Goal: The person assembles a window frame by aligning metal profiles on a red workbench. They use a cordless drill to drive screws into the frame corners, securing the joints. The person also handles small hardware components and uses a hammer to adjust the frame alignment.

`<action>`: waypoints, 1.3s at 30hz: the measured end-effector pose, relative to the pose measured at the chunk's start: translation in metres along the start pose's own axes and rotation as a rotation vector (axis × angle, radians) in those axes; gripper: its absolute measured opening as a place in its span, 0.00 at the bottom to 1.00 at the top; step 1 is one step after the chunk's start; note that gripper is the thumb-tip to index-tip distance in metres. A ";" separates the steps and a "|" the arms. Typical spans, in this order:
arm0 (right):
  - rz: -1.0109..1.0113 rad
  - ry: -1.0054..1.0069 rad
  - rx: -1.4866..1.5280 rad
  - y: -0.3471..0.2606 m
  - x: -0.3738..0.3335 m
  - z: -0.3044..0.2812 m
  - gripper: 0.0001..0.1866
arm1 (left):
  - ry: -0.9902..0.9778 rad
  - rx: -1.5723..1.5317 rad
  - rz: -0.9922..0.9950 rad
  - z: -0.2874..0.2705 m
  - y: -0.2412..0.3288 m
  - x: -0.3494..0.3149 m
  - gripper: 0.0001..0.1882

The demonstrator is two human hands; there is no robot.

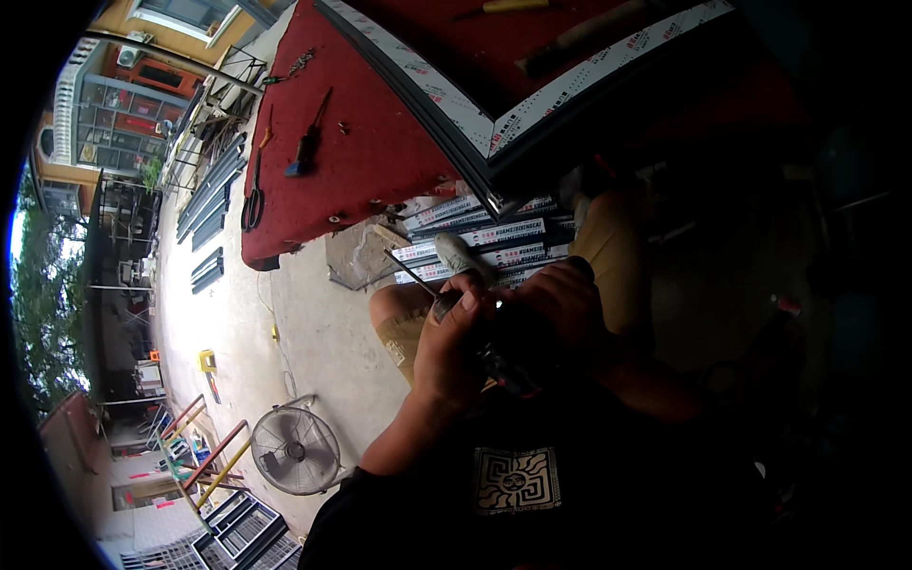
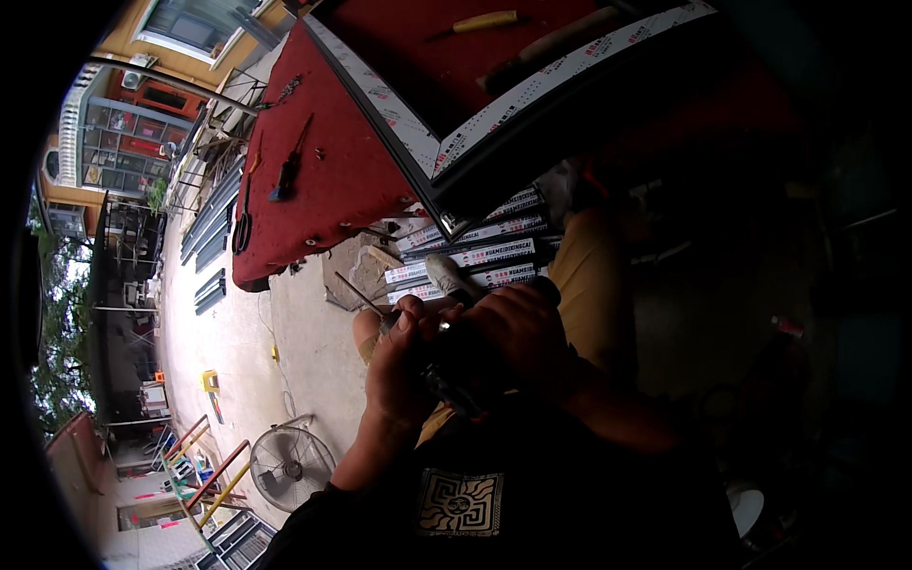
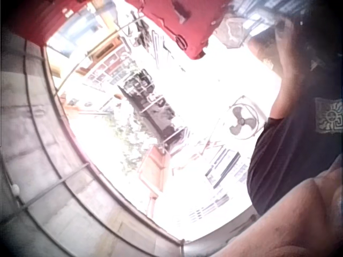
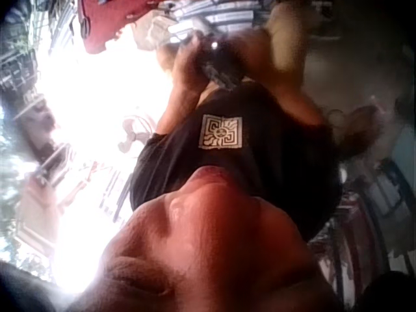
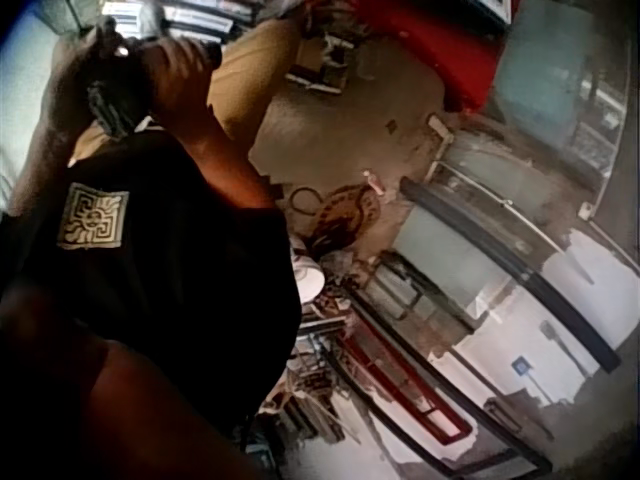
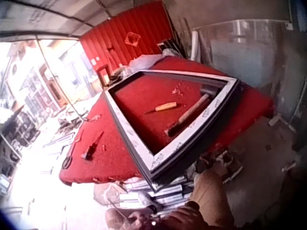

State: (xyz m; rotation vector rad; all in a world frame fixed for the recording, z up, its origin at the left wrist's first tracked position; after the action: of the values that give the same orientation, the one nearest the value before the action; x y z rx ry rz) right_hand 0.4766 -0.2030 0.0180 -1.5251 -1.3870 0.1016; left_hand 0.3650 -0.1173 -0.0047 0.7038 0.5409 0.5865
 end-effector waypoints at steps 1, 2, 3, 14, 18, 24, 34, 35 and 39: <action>-0.005 -0.007 0.007 0.000 -0.001 0.004 0.10 | 0.009 0.006 0.003 0.001 0.001 -0.002 0.12; -0.008 -0.015 0.010 0.000 -0.002 0.008 0.10 | 0.066 0.090 0.043 -0.001 0.008 -0.005 0.13; -0.005 -0.017 0.018 -0.001 -0.002 0.011 0.10 | 0.122 0.176 0.082 -0.004 0.014 -0.007 0.13; -0.088 0.064 -0.348 -0.007 -0.008 0.017 0.04 | 0.386 0.410 0.119 -0.045 0.012 0.004 0.15; -0.022 0.043 -0.336 0.005 -0.015 0.020 0.03 | 0.361 0.376 0.026 -0.060 -0.006 0.011 0.17; -0.024 0.007 -0.361 0.008 -0.022 0.031 0.03 | 0.370 0.405 0.011 -0.075 -0.013 0.011 0.16; 0.045 -0.018 -0.104 0.033 -0.038 0.051 0.12 | 0.250 0.590 0.065 -0.074 -0.002 0.001 0.20; 0.084 -0.006 0.037 0.039 -0.038 0.051 0.14 | 0.113 0.692 0.094 -0.063 0.006 0.001 0.25; 0.149 -0.090 0.333 0.058 -0.042 0.058 0.23 | -0.045 0.642 0.082 -0.058 0.061 0.015 0.28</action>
State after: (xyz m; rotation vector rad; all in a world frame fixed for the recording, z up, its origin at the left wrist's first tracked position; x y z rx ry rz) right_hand 0.4652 -0.1897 -0.0719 -1.3534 -1.2520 0.4757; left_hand 0.3205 -0.0443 -0.0021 1.3480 0.6665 0.4686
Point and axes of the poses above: each hand's wrist, its own x-axis towards the middle knuckle, its own z-axis out of the palm, y = z × x, the point moved 10 cm from there along x, towards the middle knuckle, and after that the axes turned 5 degrees about z, right-handed, at the moved point
